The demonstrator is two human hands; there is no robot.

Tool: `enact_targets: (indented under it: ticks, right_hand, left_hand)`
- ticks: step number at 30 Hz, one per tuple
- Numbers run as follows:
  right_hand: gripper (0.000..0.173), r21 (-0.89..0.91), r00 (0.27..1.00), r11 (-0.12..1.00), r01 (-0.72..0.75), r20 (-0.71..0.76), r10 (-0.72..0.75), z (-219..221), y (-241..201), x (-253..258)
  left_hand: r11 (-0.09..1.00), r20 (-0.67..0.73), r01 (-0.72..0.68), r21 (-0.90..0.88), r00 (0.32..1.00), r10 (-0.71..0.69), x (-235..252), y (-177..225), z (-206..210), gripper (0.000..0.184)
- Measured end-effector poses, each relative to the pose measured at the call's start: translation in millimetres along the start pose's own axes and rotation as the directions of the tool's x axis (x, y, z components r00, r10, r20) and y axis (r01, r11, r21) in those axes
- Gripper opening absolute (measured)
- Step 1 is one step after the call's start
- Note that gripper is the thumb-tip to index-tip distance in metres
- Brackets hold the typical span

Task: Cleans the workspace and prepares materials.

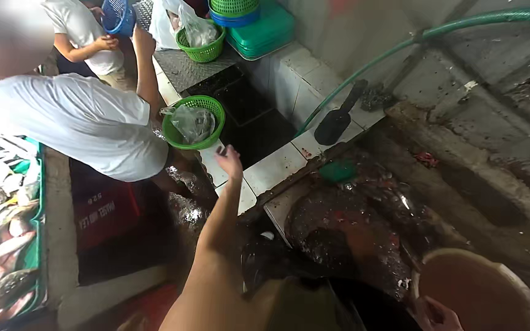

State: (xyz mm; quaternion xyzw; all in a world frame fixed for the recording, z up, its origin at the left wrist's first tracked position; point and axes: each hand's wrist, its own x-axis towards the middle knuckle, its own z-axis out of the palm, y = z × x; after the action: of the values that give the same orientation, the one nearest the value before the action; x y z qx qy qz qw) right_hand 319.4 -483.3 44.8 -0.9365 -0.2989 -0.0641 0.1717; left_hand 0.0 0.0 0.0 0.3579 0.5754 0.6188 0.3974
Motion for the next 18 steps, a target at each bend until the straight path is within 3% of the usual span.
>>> enact_targets:
  ticks: [1,2,4,6,9,11,13,18]
  right_hand:
    - [0.033,0.058,1.000,0.998,-0.011,-0.007,0.011,32,48,-1]
    - [0.033,0.106,0.992,0.988,-0.112,0.066,0.105,44,72,1]
    - [0.036,0.137,0.952,0.951,-0.278,0.172,0.254,40,89,7]
    - [0.039,0.098,0.933,0.936,-0.339,0.163,0.320,42,110,13]
    - [0.041,0.061,0.909,0.911,-0.408,0.121,0.399,63,148,16]
    - [0.043,0.067,0.886,0.887,-0.456,0.124,0.446,78,159,16]
    - [0.047,0.064,0.860,0.863,-0.500,0.156,0.487,87,164,16]
    - [0.052,-0.071,0.742,0.786,-0.614,0.288,0.606,77,125,26]
  left_hand:
    - [0.997,0.097,-0.003,0.080,0.995,-0.005,-23,-8,3,0.058]
    - [0.989,0.180,-0.027,0.142,0.984,0.001,-49,-11,8,0.054]
    - [0.975,0.352,-0.078,0.208,0.936,0.000,-102,-18,16,0.045]
    - [0.975,0.525,-0.136,0.178,0.851,0.023,-143,-31,24,0.038]
    - [0.971,0.738,-0.216,0.105,0.672,0.069,-186,-42,20,0.029]
    - [0.948,0.807,-0.300,0.108,0.583,0.092,-200,-41,12,0.025]
    - [0.928,0.838,-0.356,0.112,0.536,0.105,-210,-38,5,0.024]
    - [0.910,0.844,-0.401,0.106,0.521,0.131,-229,-42,-15,0.023]
